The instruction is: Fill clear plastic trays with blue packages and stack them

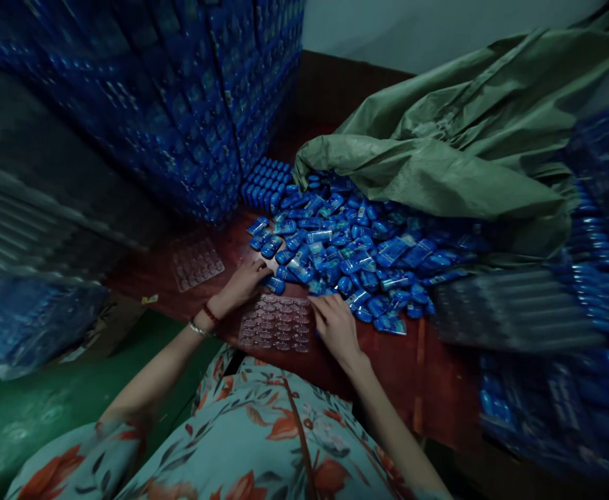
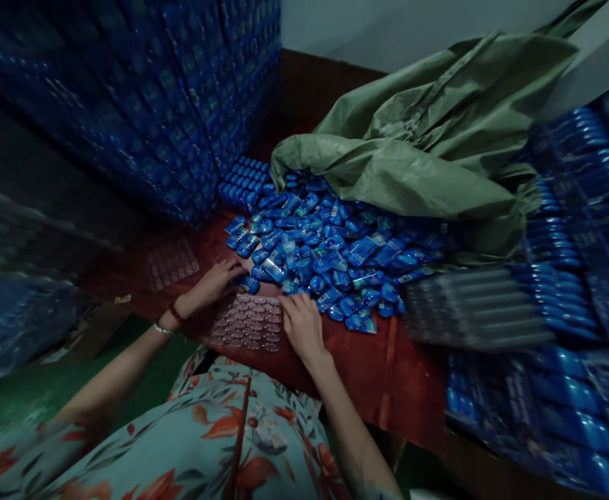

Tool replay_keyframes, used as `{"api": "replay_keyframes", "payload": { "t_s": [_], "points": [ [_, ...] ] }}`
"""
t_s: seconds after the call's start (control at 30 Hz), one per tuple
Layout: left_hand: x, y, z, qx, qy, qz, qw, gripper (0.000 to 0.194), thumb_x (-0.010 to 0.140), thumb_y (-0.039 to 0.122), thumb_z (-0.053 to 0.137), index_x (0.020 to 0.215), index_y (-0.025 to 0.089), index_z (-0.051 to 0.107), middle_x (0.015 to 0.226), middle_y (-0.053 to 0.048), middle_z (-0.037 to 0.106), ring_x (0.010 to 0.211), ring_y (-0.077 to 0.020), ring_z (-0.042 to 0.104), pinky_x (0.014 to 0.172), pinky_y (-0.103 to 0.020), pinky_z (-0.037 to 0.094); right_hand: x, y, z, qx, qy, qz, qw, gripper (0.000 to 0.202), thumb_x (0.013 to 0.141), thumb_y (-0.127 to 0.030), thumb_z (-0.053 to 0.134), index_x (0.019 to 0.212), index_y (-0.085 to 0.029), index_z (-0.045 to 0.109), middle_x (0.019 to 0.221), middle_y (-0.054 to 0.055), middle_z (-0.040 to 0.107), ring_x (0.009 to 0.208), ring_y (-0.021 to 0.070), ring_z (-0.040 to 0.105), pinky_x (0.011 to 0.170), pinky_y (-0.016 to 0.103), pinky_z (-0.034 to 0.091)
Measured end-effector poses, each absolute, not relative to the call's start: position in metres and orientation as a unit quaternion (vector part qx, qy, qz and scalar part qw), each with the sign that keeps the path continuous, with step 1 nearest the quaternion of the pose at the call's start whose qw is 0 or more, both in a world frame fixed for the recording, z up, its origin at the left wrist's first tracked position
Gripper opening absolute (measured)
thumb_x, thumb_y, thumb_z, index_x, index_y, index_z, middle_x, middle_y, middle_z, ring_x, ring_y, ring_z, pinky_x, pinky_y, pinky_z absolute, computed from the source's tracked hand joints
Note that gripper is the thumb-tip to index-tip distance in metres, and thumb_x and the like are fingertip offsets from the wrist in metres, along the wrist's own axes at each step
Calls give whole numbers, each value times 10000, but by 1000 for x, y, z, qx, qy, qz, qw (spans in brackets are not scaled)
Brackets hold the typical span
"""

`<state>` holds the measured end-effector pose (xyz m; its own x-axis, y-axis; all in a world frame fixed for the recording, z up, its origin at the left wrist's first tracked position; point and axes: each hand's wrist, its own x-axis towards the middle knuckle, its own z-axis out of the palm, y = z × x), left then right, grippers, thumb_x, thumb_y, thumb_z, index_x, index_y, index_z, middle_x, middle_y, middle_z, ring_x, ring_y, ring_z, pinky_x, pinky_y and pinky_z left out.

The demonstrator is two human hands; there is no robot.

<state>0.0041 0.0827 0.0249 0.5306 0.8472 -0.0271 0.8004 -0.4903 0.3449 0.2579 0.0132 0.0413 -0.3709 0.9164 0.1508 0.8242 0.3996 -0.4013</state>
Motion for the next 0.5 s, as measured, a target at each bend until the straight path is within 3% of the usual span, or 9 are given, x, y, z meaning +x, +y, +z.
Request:
{"api": "replay_keyframes", "payload": {
  "t_s": [0.17,0.27,0.33,0.4,0.5],
  "points": [
    [-6,85,16,838,499,98,198,151,845,290,559,901,152,585,914,-92,593,866,-237,540,797,-358,425,243,24,48,-506,-847,142,81,244,910,-289,486,1103,-211,613,1018,75,640,961,231,501,766,348,373],
    [-12,65,15,747,573,201,270,208,865,371,515,845,171,568,824,-52,600,764,-196,552,723,-309,431,235,23,48,-453,-878,152,29,611,748,-473,681,1257,-190,496,1149,113,581,1059,276,470,824,388,361],
    [-14,49,15,644,629,283,331,260,862,422,497,846,172,565,781,-27,606,711,-171,555,666,-274,428,227,22,47,-442,-884,153,-12,817,606,-532,770,1262,-145,473,1147,146,559,1050,300,474,831,410,360],
    [-16,35,13,530,657,365,393,325,832,480,515,871,162,570,763,-17,617,691,-157,564,631,-251,430,220,23,46,-447,-880,156,-42,802,544,-524,808,1171,-114,521,1075,143,568,1001,298,493,814,406,368],
    [-22,23,8,396,642,451,477,430,763,537,578,918,136,576,744,-24,631,651,-142,576,618,-245,447,212,28,47,-443,-879,164,-61,631,558,-475,818,1018,-122,567,1033,126,564,972,290,499,783,388,382]
  ]
}}
